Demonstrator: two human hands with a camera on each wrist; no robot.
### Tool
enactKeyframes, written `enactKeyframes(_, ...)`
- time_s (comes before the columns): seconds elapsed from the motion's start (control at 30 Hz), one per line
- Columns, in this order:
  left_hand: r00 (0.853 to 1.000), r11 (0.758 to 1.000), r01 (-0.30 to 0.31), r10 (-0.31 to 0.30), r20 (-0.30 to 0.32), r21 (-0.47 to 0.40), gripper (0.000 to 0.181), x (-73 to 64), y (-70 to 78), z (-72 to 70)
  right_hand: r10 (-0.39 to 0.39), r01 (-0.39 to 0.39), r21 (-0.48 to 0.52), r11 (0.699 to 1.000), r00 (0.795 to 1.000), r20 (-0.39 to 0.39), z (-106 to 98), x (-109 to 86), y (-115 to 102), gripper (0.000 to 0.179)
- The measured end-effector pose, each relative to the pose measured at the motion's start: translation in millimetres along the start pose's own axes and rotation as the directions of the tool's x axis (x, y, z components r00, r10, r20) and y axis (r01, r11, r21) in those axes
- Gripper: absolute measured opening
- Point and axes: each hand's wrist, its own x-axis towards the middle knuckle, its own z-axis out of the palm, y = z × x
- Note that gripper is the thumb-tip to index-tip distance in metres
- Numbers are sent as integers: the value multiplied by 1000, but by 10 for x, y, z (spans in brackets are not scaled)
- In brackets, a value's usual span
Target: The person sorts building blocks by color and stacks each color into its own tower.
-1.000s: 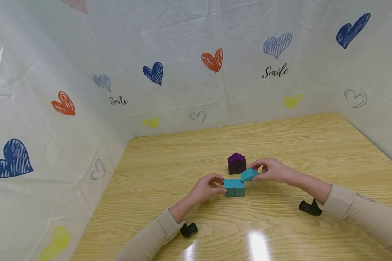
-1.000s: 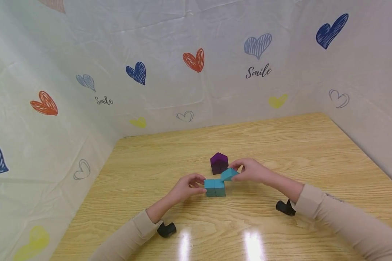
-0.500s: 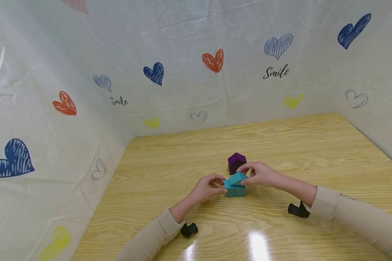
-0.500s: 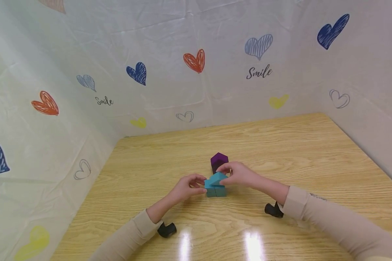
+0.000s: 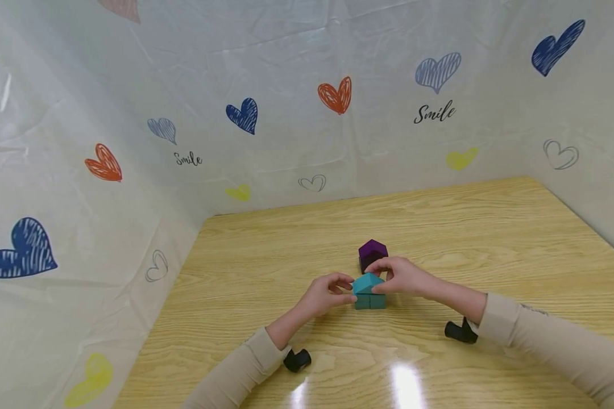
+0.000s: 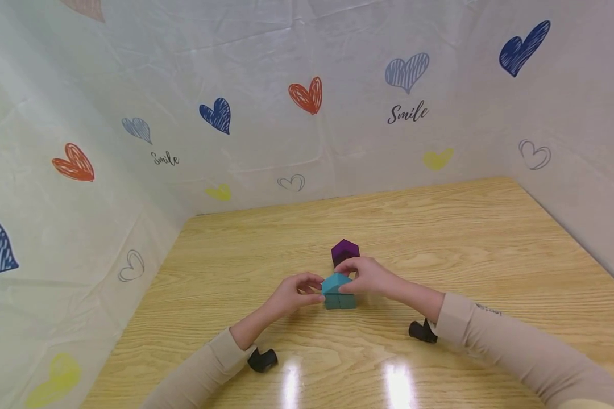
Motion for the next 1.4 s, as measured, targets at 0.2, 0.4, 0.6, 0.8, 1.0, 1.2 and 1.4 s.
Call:
enactKeyframes(0.2, 1000, 1000, 6, -6, 3, 8, 32, -7, 12, 2, 7, -7, 2, 1000, 1000, 5, 18, 2, 7, 38)
enactKeyframes(0.4, 1000, 1000, 21, -21, 3, 11, 32, -15, 18, 12, 10, -10, -4, 1000, 1000, -4, 42, 17, 19, 38)
enactKeyframes(0.6, 1000, 1000, 14, -14, 0, 16, 31, -41, 98, 8, 16, -16, -24, 1000, 1000, -12, 46, 4, -8, 41)
enactKeyframes(0.8, 1000, 1000, 13, -13, -9, 7, 33, -3, 30, 19, 19, -20, -66, 998, 1000, -23, 20, -39, -16, 41)
enactKeyframes(1.0, 1000, 1000, 17, -17, -14, 8, 32, -8, 42, 15, 34, -37, -120, 992, 999, -29, -2, -84, 6, 38)
enactKeyframes(1.2, 1000, 1000, 24, -24, -17, 7, 31, -5, 42, 15, 19, -27, -165, 986, 999, -47, 4, -115, -16, 34)
enactKeyframes(1.4, 1000, 1000, 19, -19, -15, 9, 31, 8, 27, 11, 24, -33, -162, 986, 998, -52, 17, -143, -48, 35)
